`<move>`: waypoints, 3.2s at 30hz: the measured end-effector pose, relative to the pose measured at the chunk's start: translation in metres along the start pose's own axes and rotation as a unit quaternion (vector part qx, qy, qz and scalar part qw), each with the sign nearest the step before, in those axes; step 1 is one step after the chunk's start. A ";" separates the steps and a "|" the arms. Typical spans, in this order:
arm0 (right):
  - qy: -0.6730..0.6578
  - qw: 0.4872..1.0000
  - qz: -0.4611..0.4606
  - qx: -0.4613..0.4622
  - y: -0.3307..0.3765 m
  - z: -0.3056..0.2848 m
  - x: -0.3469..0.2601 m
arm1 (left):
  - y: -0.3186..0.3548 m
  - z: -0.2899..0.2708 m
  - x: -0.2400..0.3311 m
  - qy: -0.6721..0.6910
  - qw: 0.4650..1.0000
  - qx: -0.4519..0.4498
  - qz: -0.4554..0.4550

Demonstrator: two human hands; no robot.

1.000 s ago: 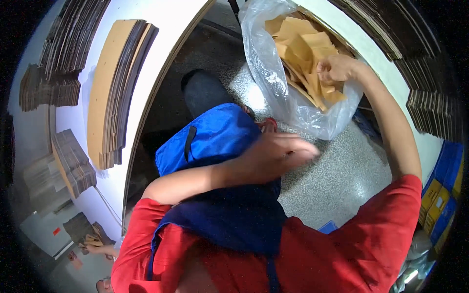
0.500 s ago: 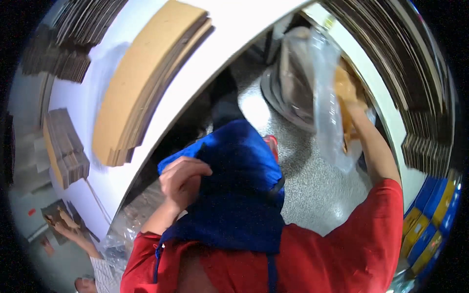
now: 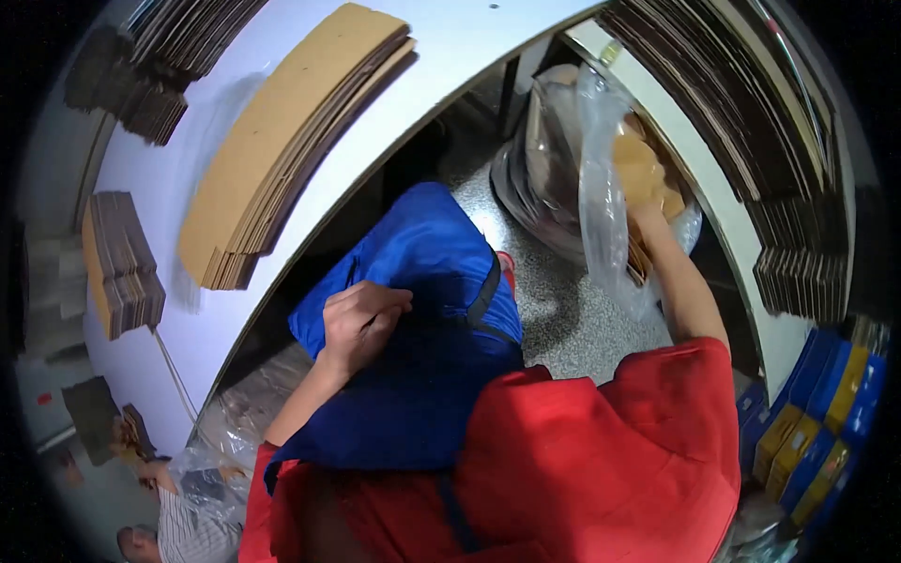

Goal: The recorder is folding flat cardboard components and organizing them into stacks or placing them into a plastic bag at a workstation.

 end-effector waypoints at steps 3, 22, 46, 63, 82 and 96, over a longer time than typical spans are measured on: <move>0.001 0.997 -0.079 0.022 -0.003 -0.009 0.000 | 0.019 0.024 0.001 -0.039 0.998 -0.035 -0.021; -0.189 0.977 -0.077 -0.063 -0.052 0.024 0.062 | -0.003 0.067 0.002 -0.043 0.996 0.028 -0.071; -0.163 0.974 -0.093 0.128 0.024 -0.124 -0.064 | -0.041 -0.021 -0.029 0.007 0.997 0.081 0.003; -0.214 0.664 -0.715 -0.048 0.120 -0.121 -0.774 | 0.183 -0.429 -0.050 -0.132 0.741 0.623 -0.212; -0.014 0.570 -0.818 -0.074 0.233 -0.029 -0.784 | 0.167 -0.356 -0.078 -0.145 0.853 0.447 -0.227; -0.197 0.665 -0.716 -0.082 0.315 -0.005 -0.806 | 0.168 -0.414 -0.066 -0.191 0.890 0.378 -0.165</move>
Point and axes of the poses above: each hand's wrist, its own y-axis away from the middle knuckle, its own z-axis out of the palm, x = y × z, the point moved 10 cm from there along -y, towards the middle knuckle, and after that the axes turned 15 degrees about -z, right-handed, at the moved point
